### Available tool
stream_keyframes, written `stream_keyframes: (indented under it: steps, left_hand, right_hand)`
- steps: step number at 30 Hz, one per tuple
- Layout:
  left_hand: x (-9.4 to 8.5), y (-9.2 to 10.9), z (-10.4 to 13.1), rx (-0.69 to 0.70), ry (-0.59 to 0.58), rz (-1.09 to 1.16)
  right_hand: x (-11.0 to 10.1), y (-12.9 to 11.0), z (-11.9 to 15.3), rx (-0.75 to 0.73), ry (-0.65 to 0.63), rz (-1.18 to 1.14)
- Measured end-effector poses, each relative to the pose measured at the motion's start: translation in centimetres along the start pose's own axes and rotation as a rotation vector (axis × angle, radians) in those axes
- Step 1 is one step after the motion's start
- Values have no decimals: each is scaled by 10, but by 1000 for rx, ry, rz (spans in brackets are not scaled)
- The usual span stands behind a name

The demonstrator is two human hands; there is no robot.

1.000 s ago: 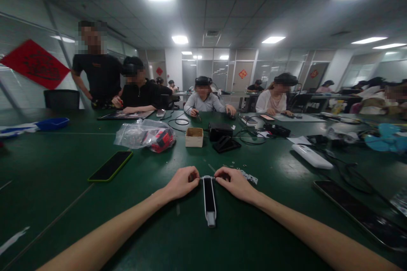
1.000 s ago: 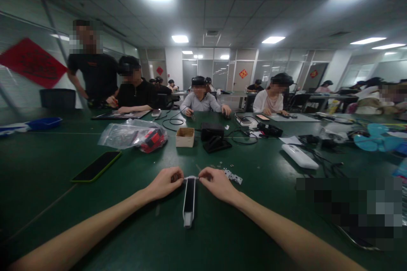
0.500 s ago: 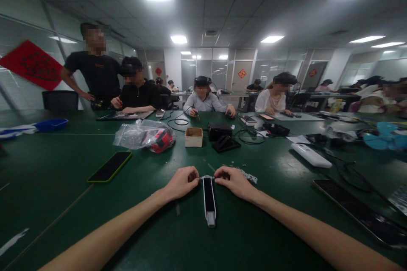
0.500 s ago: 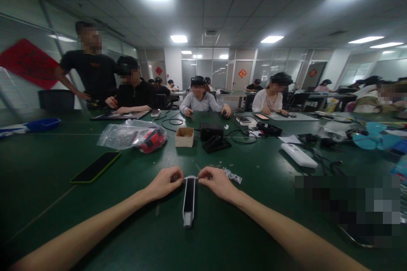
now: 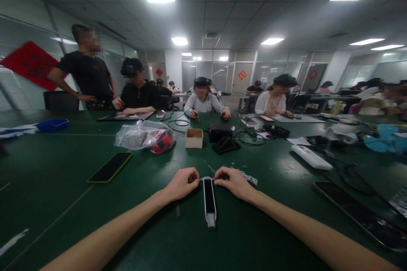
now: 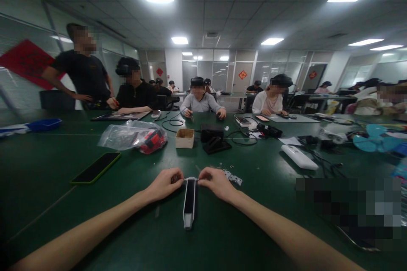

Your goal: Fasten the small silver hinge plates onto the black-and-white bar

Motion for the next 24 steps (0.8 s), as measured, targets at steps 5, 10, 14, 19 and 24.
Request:
stream_keyframes:
  steps: [5,10,14,19,24]
  left_hand:
    - [0,-1,1,-11,-2,-1]
    - [0,0,1,-26,-24,-5]
    - [-1,2,1,-8,-17,6]
    - [1,1,2,-13,-29,10]
    - [1,-1,2,-31,-37,-26]
  right_hand:
    - [0,3,1,21,-11,-32]
    - [1,6,3,25,-56,-12]
    - [1,8,3,23,-107,7]
    - [0,5,3,48,-130,-16]
    - [1,4,1,78,-113,-28]
Point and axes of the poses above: each hand's wrist, its own z-axis away from the middle knuckle, its own x-axis out of the palm, y = z × x, the point moved 10 cm from there along -z, towards the middle knuckle, and after that the axes turned 11 degrees about y, right-handed, at the moved point
